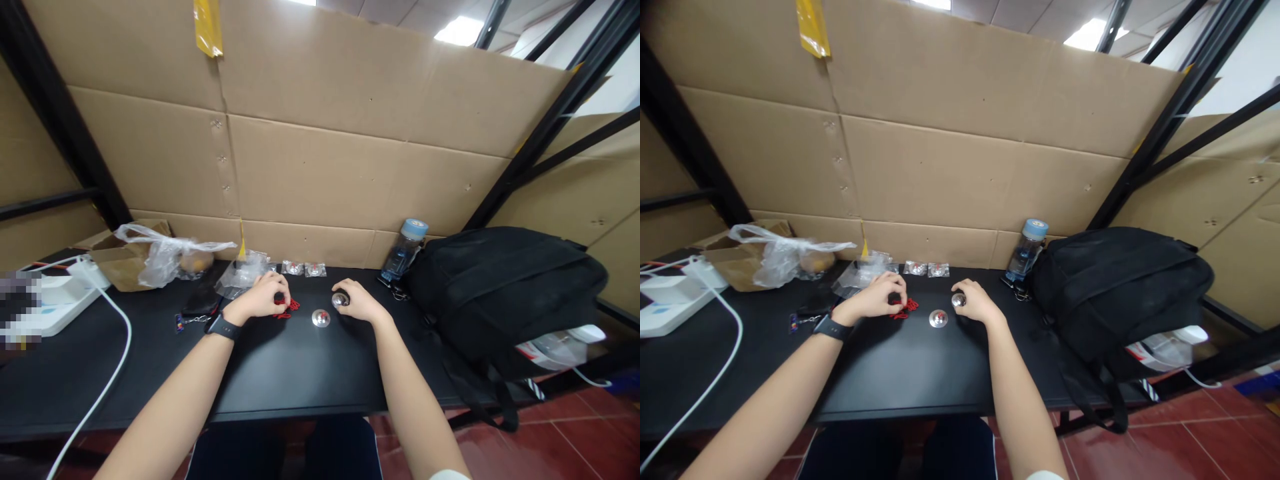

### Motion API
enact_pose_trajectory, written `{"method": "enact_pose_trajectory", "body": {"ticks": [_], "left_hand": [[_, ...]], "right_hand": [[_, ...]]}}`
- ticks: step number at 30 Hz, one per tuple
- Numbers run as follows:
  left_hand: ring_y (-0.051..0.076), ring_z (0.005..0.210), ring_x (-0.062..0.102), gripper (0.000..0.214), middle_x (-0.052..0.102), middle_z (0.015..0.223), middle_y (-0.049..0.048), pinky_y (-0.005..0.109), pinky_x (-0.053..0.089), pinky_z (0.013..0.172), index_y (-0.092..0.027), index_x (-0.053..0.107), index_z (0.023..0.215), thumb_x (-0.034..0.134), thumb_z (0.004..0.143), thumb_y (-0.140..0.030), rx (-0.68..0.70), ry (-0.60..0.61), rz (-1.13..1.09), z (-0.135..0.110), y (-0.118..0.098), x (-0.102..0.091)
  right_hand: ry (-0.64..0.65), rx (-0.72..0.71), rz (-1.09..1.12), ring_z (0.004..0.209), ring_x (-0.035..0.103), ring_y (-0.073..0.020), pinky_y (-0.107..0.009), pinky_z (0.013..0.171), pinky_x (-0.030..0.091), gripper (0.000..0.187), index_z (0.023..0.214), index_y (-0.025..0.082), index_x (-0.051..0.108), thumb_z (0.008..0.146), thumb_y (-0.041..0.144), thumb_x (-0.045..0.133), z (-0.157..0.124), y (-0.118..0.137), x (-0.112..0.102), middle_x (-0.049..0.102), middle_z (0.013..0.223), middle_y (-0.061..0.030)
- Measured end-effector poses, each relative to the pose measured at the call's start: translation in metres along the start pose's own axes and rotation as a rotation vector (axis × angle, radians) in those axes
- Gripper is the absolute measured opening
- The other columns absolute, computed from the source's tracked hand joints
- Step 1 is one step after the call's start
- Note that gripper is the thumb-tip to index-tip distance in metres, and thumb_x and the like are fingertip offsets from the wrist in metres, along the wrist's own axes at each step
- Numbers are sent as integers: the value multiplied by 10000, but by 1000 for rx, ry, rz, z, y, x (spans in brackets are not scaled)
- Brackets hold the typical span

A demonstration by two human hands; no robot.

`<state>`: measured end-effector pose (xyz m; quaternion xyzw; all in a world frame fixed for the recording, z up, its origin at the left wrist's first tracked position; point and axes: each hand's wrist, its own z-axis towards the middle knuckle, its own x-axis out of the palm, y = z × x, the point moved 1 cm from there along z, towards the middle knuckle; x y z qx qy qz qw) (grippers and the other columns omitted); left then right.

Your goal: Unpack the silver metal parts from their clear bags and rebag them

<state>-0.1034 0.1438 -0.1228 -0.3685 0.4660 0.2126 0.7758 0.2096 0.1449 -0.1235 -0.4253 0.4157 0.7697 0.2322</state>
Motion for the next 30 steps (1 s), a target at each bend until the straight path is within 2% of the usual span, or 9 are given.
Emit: {"method": "enact_pose_trajectory", "body": {"ticks": [2, 5, 9, 13, 17, 21, 24, 30], "left_hand": [[265, 1079, 485, 70, 605, 1009, 15, 409, 347, 963, -322, 769, 715, 813, 665, -345, 19, 24, 9, -2, 2, -3], [270, 1071, 455, 162, 569, 1008, 24, 416, 343, 944, -349, 787, 729, 876, 599, -388, 30, 18, 62, -2, 1, 0], [278, 1101, 428, 88, 570, 1031, 32, 416, 319, 907, -331, 779, 682, 855, 654, -299, 70, 55, 170, 1, -13, 8], [253, 1063, 447, 102, 585, 1002, 33, 391, 302, 872, -253, 745, 647, 801, 728, -226, 75, 89, 200, 1, -29, 9], [250, 1095, 454, 125, 617, 1022, 32, 375, 294, 864, -223, 703, 696, 713, 817, -191, 102, 80, 169, -1, -35, 8], [226, 1099, 490, 98, 655, 1015, 19, 353, 307, 869, -228, 635, 855, 573, 931, -218, 91, -6, 63, 3, -34, 9], [200, 1028, 547, 118, 679, 996, 5, 357, 313, 895, -239, 607, 942, 499, 983, -259, 25, -126, -5, 7, -34, 10], [219, 1046, 599, 108, 722, 986, 10, 365, 367, 929, -250, 655, 947, 570, 954, -315, -58, -338, -130, 11, -43, 8]], "right_hand": [[15, 29, -14, 1002, 611, -236, -354, 907, 458, 456, 1090, 207, 689, 651, 96, 748, -1, -7, 1, 656, 1074, -79], [35, 54, 16, 872, 638, -198, -311, 821, 477, 392, 1046, 207, 706, 672, 92, 735, -1, -11, 4, 681, 994, -60], [36, 70, 59, 768, 635, -160, -263, 737, 475, 338, 994, 216, 720, 682, 85, 733, -1, -11, 5, 689, 925, -34], [58, 72, 29, 788, 635, -158, -258, 755, 475, 290, 968, 216, 716, 700, 107, 735, -1, -11, 5, 677, 923, -33], [52, 70, 11, 785, 629, -158, -264, 760, 481, 288, 965, 215, 709, 705, 89, 712, -1, -8, 2, 667, 932, -37], [-79, 9, 36, 870, 626, -177, -298, 820, 484, 268, 968, 220, 705, 734, 91, 682, 1, 1, -5, 664, 987, -50], [-196, -1, 144, 912, 628, -186, -291, 765, 493, 264, 1016, 232, 690, 763, 157, 697, 4, 10, -5, 667, 1046, -52], [-331, -27, 549, 1001, 640, -208, -286, 723, 533, 291, 1086, 227, 655, 810, 297, 717, 13, 40, 16, 657, 1160, -84]]}}
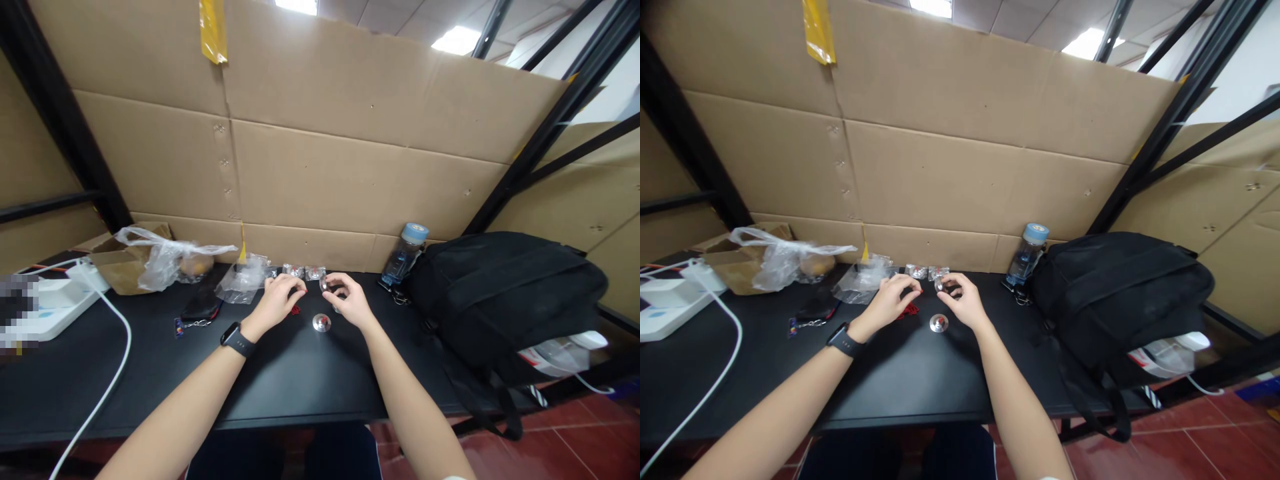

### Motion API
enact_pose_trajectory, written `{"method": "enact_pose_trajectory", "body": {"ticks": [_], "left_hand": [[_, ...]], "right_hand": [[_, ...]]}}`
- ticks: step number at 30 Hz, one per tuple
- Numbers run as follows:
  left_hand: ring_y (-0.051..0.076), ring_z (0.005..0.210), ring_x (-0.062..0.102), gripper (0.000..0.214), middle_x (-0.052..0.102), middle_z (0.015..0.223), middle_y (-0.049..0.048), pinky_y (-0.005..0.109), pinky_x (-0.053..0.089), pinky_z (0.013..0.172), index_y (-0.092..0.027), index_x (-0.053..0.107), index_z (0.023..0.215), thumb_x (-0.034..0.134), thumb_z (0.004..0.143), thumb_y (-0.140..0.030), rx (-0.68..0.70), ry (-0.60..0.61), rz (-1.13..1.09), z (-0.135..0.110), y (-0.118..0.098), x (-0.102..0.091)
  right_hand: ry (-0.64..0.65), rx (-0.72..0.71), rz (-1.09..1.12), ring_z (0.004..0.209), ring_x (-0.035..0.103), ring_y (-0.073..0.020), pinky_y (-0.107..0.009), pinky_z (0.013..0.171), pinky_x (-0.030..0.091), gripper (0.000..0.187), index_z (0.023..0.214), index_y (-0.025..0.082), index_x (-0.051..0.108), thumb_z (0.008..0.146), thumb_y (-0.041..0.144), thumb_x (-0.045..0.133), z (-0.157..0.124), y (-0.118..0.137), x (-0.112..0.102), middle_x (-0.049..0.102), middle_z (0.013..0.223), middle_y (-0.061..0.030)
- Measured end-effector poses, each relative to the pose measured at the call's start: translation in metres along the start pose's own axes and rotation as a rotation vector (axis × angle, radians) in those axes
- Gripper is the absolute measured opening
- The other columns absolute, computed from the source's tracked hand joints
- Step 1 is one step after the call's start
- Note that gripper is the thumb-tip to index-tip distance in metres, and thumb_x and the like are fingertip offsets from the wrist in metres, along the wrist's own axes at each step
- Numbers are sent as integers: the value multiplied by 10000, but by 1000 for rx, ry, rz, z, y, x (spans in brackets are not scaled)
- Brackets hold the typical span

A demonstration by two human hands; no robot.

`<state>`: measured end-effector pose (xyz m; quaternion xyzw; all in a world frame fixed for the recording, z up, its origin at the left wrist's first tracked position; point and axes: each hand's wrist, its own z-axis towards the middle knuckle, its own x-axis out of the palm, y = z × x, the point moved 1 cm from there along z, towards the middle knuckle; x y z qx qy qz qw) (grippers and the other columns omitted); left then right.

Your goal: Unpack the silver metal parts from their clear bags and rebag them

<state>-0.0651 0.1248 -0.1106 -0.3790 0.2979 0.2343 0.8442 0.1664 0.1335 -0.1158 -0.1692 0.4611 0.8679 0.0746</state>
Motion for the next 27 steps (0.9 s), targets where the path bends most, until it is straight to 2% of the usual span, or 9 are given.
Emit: {"method": "enact_pose_trajectory", "body": {"ticks": [3, 8, 14, 17, 27], "left_hand": [[216, 1021, 625, 133, 730, 975, 19, 354, 426, 933, -254, 675, 1009, 599, 932, -332, -36, -63, -121, 0, -3, 1], [214, 1011, 632, 167, 714, 1012, 37, 345, 475, 923, -243, 692, 957, 574, 940, -360, -71, -89, -231, 0, -2, 9], [256, 1215, 521, 129, 616, 1182, 51, 452, 398, 1021, -262, 687, 964, 580, 935, -327, -114, -92, -117, -2, -1, 17], [276, 1252, 478, 131, 565, 1246, 59, 491, 374, 1029, -271, 692, 969, 580, 932, -327, -139, -116, -65, -5, -1, 21], [279, 1234, 461, 119, 543, 1250, 65, 477, 371, 1010, -268, 680, 965, 569, 931, -291, -121, -169, 15, -7, -10, 22]], "right_hand": [[-30, -7, 132, 1005, 648, -208, -291, 742, 542, 304, 1070, 223, 652, 796, 313, 749, -2, 8, 19, 649, 1185, -93], [-40, 15, 245, 1010, 657, -213, -298, 750, 550, 306, 1029, 223, 651, 774, 329, 782, -6, 15, 36, 657, 1172, -89], [-21, 42, 275, 996, 663, -214, -290, 724, 549, 310, 1001, 227, 662, 752, 349, 800, -7, 14, 40, 667, 1140, -79], [-25, 61, 304, 981, 668, -216, -290, 714, 551, 321, 977, 224, 663, 731, 363, 814, -6, 15, 41, 674, 1119, -78], [-38, 106, 344, 956, 679, -221, -299, 727, 558, 353, 897, 204, 674, 670, 404, 856, -6, 10, 43, 685, 1116, -88]]}}
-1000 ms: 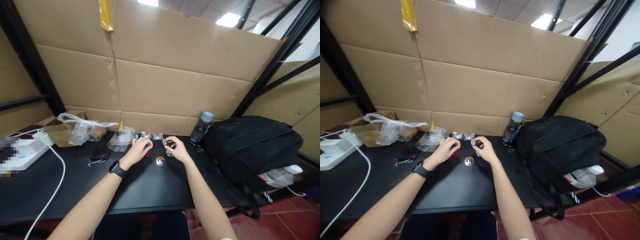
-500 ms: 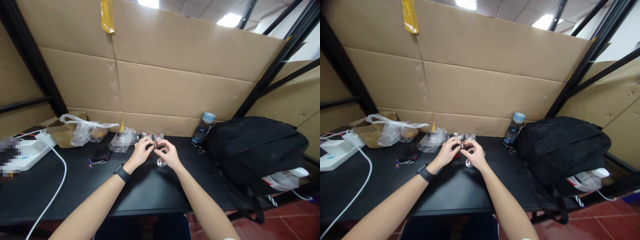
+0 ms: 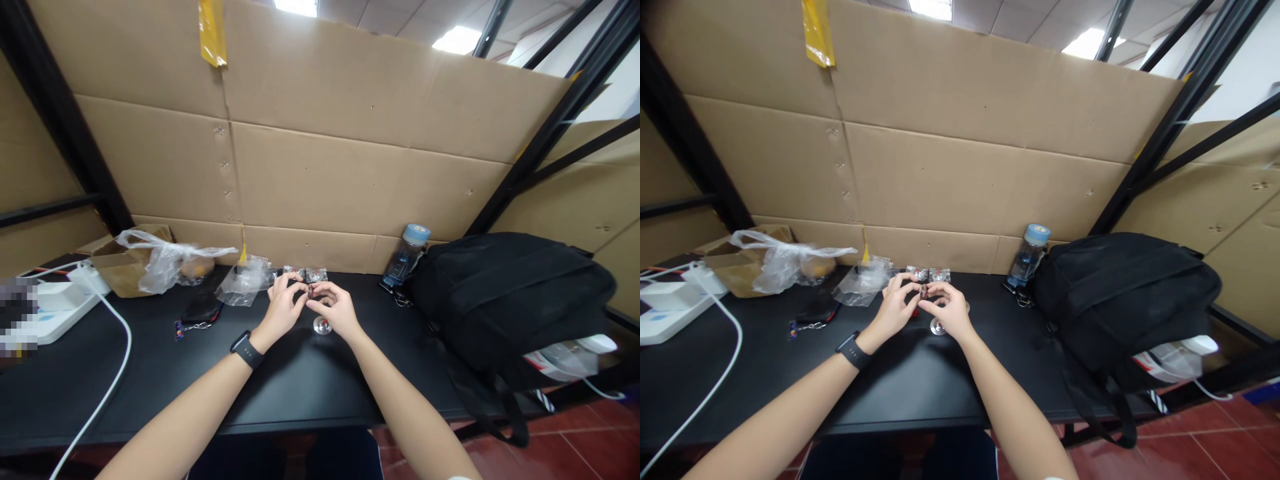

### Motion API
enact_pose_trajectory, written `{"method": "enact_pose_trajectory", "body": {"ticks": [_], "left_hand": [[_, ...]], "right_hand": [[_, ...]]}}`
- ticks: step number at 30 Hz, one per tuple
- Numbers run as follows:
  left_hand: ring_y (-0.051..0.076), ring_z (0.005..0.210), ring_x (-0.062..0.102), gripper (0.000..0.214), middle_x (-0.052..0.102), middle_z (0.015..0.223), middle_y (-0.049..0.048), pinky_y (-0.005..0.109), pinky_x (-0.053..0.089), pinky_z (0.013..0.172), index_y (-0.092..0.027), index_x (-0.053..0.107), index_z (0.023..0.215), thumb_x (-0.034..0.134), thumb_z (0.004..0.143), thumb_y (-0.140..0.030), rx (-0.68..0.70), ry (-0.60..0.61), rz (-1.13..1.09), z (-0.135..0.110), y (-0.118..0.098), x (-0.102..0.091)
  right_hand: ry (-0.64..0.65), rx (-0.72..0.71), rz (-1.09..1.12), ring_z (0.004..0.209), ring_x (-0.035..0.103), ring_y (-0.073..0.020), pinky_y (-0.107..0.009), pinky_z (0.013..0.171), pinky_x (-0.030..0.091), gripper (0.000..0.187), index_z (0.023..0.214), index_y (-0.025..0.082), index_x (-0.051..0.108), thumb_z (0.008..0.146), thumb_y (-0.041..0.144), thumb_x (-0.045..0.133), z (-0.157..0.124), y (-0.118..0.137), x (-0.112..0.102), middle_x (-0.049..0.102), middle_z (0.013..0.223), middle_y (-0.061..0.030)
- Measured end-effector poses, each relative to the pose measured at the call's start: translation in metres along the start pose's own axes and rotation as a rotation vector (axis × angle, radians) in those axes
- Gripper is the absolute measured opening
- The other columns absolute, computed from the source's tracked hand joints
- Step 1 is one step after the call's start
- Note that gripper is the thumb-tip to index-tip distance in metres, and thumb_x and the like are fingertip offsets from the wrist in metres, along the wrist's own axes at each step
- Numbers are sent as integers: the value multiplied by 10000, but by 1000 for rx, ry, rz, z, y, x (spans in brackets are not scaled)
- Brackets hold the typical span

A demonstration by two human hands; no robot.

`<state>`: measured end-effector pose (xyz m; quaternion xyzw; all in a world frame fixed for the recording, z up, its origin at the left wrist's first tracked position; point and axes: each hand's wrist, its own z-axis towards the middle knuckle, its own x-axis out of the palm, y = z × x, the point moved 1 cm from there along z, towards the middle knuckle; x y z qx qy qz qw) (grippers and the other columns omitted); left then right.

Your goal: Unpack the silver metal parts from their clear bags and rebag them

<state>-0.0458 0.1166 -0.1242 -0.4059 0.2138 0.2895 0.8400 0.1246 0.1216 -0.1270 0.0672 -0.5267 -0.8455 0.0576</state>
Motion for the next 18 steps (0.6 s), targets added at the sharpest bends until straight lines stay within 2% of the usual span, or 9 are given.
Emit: {"method": "enact_pose_trajectory", "body": {"ticks": [2, 7, 12, 18], "left_hand": [[277, 1231, 462, 119, 546, 1244, 66, 472, 369, 1005, -268, 680, 962, 570, 935, -303, 3, -5, 2, 0, -1, -1], [280, 1218, 466, 130, 553, 1240, 70, 465, 366, 1001, -266, 691, 947, 582, 937, -338, 1, -20, 24, 1, -3, -3], [283, 1229, 456, 122, 551, 1239, 67, 462, 350, 996, -275, 709, 923, 603, 933, -335, 63, -38, 88, -1, -6, -4], [280, 1213, 463, 105, 570, 1192, 63, 459, 337, 998, -283, 722, 906, 627, 922, -325, 98, -46, 116, -3, -8, -2]], "right_hand": [[-4, 8, -6, 924, 683, -212, -303, 736, 561, 328, 863, 198, 685, 683, 417, 850, 1, -1, -1, 683, 1099, -83], [-16, -31, -200, 896, 657, -191, -296, 705, 551, 292, 844, 199, 747, 891, 468, 641, 3, 2, -8, 657, 1071, -88], [21, -88, -328, 893, 647, -186, -276, 679, 539, 218, 893, 222, 757, 871, 425, 678, 3, -1, -13, 643, 1070, -76], [41, -73, -411, 803, 634, -154, -280, 679, 534, 162, 884, 210, 729, 877, 354, 655, 3, -5, -15, 618, 1096, -70]]}}
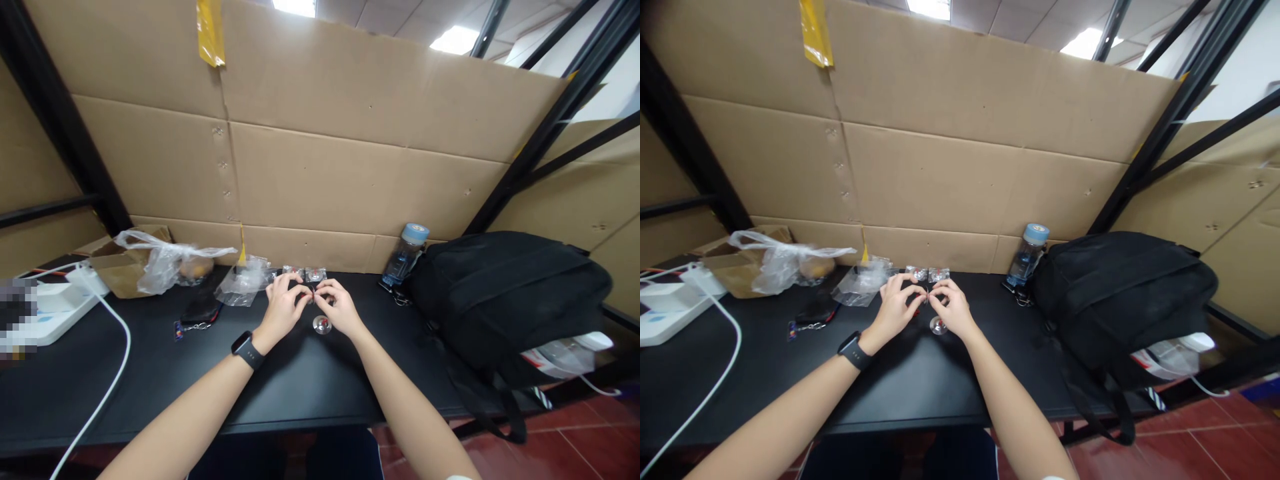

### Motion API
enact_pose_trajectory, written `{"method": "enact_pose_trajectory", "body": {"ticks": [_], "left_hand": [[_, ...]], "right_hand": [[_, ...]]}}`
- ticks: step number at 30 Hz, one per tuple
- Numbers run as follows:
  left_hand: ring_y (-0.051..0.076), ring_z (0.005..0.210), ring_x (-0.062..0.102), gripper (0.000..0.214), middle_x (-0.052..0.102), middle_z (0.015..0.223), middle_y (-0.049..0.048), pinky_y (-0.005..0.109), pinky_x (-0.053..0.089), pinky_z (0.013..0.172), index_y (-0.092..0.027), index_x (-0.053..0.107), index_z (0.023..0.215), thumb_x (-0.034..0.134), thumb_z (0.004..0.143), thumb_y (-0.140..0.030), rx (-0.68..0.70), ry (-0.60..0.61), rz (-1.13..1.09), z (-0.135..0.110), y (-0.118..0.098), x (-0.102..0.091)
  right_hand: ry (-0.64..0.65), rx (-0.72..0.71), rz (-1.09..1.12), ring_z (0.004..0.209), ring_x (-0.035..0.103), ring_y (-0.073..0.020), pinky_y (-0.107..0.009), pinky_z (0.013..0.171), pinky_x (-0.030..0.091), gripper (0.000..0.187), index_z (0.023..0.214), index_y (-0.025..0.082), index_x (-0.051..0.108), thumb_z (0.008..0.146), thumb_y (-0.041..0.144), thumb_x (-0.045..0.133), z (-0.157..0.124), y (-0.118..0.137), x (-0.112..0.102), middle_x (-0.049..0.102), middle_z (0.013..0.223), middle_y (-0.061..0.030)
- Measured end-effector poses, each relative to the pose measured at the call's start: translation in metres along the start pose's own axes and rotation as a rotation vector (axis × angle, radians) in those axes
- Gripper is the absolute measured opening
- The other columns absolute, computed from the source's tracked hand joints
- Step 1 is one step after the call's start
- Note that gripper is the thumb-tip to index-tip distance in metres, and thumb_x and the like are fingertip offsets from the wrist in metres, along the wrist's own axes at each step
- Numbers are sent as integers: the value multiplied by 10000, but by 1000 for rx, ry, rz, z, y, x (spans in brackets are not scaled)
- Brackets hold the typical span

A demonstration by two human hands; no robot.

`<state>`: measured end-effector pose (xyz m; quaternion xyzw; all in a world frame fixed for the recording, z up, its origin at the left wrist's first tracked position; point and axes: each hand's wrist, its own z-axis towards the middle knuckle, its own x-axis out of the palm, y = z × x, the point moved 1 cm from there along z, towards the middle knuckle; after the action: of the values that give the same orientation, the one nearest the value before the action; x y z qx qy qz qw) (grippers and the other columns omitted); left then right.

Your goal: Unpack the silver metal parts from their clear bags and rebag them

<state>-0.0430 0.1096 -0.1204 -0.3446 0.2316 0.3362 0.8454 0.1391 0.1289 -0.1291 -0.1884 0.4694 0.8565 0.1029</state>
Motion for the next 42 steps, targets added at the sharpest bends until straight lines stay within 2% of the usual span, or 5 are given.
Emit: {"method": "enact_pose_trajectory", "body": {"ticks": [8, 14, 24, 36, 42], "left_hand": [[212, 1177, 566, 244, 669, 1179, 35, 407, 390, 1040, -281, 605, 1151, 460, 998, -406, -121, 136, -308, 6, 4, -2], [198, 1037, 671, 259, 724, 1082, 29, 347, 468, 982, -258, 638, 1113, 620, 892, -391, -141, 235, -448, 7, 14, 3], [262, 1171, 526, 211, 655, 1209, 27, 438, 351, 976, -304, 728, 1016, 644, 828, -256, 1, 317, -115, 0, 6, 4], [258, 1102, 479, 120, 627, 1054, 37, 438, 294, 942, -330, 770, 920, 654, 893, -345, 18, 226, 30, 3, 14, 1], [250, 1093, 503, 115, 630, 1059, 23, 419, 281, 928, -348, 763, 924, 650, 900, -343, -2, 215, 1, 5, 14, -2]], "right_hand": [[69, -17, -129, 886, 607, -159, -281, 729, 525, 108, 854, 217, 679, 883, 290, 604, -1, 5, -3, 567, 1139, -59], [104, -102, -199, 1113, 545, -219, -320, 816, 516, 80, 872, 226, 665, 893, 267, 600, -2, 6, -6, 535, 1164, -83], [83, -110, -207, 1119, 532, -223, -325, 821, 515, 54, 870, 223, 646, 882, 229, 594, -1, 10, -9, 522, 1188, -90], [541, 37, -341, 605, 605, -137, -232, 589, 399, 139, 781, 255, 740, 675, 219, 823, -9, -4, -36, 686, 685, 30], [441, 16, -387, 602, 606, -136, -225, 579, 379, 95, 750, 243, 704, 764, 150, 699, -8, -5, -28, 700, 680, 23]]}}
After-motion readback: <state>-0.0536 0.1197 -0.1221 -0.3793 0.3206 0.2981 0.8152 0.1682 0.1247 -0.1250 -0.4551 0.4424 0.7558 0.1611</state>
